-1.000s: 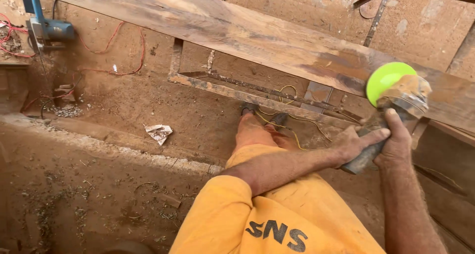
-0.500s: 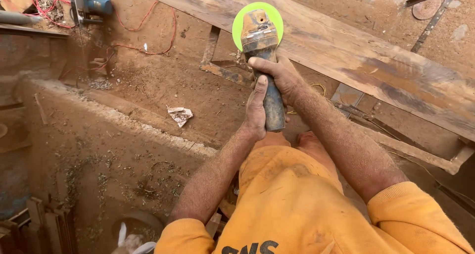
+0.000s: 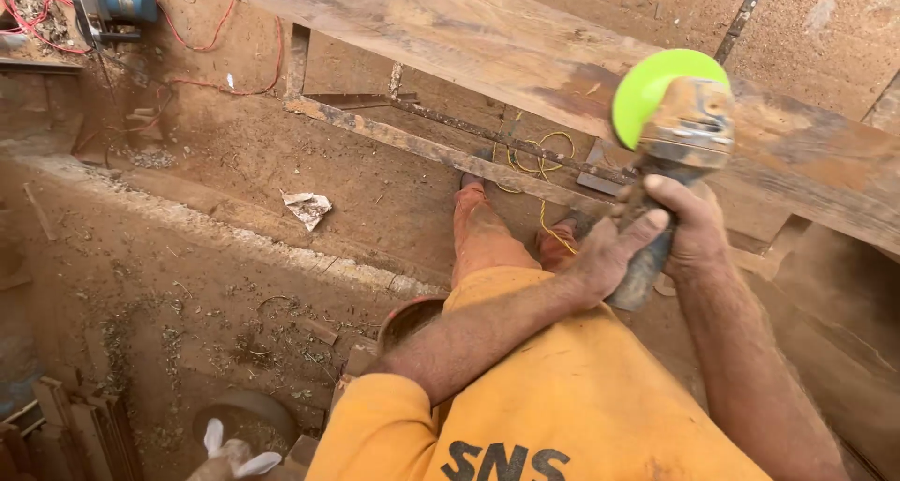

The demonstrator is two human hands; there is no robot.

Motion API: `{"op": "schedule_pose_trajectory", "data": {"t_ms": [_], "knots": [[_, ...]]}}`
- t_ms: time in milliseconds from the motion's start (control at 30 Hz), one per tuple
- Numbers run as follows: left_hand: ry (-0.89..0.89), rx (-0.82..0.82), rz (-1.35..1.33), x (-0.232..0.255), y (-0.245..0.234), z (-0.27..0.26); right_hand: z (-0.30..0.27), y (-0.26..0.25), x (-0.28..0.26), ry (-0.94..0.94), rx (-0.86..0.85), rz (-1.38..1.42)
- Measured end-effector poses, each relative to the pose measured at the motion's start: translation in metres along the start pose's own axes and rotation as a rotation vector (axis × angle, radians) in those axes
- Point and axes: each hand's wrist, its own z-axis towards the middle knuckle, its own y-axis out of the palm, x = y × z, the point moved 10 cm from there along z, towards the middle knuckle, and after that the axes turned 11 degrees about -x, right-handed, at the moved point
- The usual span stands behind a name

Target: The person sands and smooths the edges of wooden planks using a handheld power sander.

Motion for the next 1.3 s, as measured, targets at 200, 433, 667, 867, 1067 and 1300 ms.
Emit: {"op": "schedule_pose_trajectory", "data": {"t_ms": [200, 433, 667, 867, 1067, 1300], "knots": [[-0.306, -0.259, 0.262, -0.08, 0.073, 0.029, -0.069, -0.095, -0.001, -0.246, 0.154, 0.221], [-0.248, -0.164, 0.194, -0.022, 0.001, -0.008, -0.014, -0.001, 0.008, -0.088, 0.159, 0.062], [-0.052, 0.277, -0.115, 0.121, -0.117, -0.071, 0.094, 0.191, 0.017, 0.139, -0.288, -0.269], [0.187, 0.015, 0.078, 0.071, -0.039, -0.038, 0.027, 0.086, 0.002, -0.006, -0.079, -0.213], [-0.145, -0.036, 0.292, 0.009, -0.021, -0.03, -0.006, 0.036, 0.012, -0.028, 0.089, 0.029], [-0.04, 0.117, 0.016, 0.025, -0.051, -0.029, 0.031, 0.064, 0.023, 0.092, -0.129, -0.115]]}}
